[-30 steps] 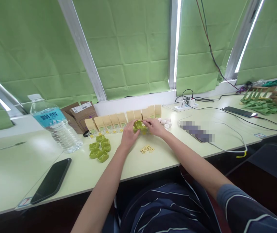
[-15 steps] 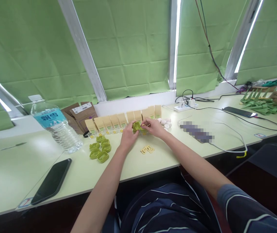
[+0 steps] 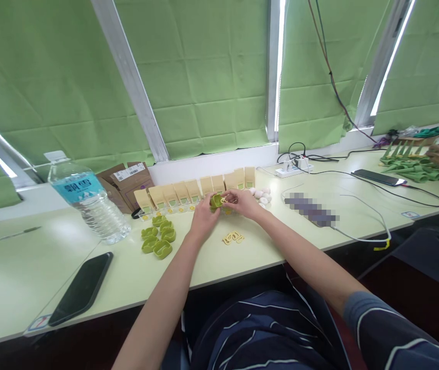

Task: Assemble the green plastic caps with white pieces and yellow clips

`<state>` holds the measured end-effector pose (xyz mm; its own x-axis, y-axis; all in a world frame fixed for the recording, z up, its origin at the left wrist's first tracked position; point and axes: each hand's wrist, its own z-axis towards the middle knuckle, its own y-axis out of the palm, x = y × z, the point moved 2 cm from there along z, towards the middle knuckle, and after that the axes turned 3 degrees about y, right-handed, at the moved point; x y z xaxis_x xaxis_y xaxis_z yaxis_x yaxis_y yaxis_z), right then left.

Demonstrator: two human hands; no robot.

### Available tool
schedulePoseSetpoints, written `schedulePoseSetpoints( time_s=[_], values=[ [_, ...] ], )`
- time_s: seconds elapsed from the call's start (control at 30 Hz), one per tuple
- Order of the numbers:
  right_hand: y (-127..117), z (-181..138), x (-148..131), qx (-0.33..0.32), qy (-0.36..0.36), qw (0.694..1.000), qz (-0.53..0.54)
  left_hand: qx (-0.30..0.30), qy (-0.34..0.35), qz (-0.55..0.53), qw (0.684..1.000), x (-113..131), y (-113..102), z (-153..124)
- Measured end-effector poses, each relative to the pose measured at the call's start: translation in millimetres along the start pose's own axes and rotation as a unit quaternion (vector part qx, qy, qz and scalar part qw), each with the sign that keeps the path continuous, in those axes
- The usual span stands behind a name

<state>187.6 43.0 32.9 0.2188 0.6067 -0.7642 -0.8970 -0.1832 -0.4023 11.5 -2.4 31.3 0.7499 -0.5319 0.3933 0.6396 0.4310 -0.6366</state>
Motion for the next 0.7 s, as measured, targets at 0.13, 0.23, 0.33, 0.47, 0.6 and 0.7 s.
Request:
schedulePoseSetpoints(
  time_s=[0.13,0.23,0.33,0.47,0.6,0.7],
  values=[
    [1,-2,-2,0.008,0.010,1.000,0.018,-0.003,0.003,-0.002,1.000,0,1,0],
    [0,-3,-5,0.006,0.012,1.000,0.012,-0.008,0.000,-0.003,1.000,0,1,0],
    [-1,-3,-7,0.006,0.011,1.000,0.009,-0.015,0.003,-0.010,1.000,2,0,0],
    [-1,-2,-3,0.020,0.023,1.000,0.010,-0.028,0.007,-0.023,0.999,7,0,-1],
    [-2,-1,2,0.035,0.022,0.999,0.003,-0.039,0.015,-0.029,0.999,11,-1,-1],
    [-2,-2,3,0.037,0.030,0.999,-0.003,-0.041,0.015,-0.033,0.999,13,-2,-1]
  ],
)
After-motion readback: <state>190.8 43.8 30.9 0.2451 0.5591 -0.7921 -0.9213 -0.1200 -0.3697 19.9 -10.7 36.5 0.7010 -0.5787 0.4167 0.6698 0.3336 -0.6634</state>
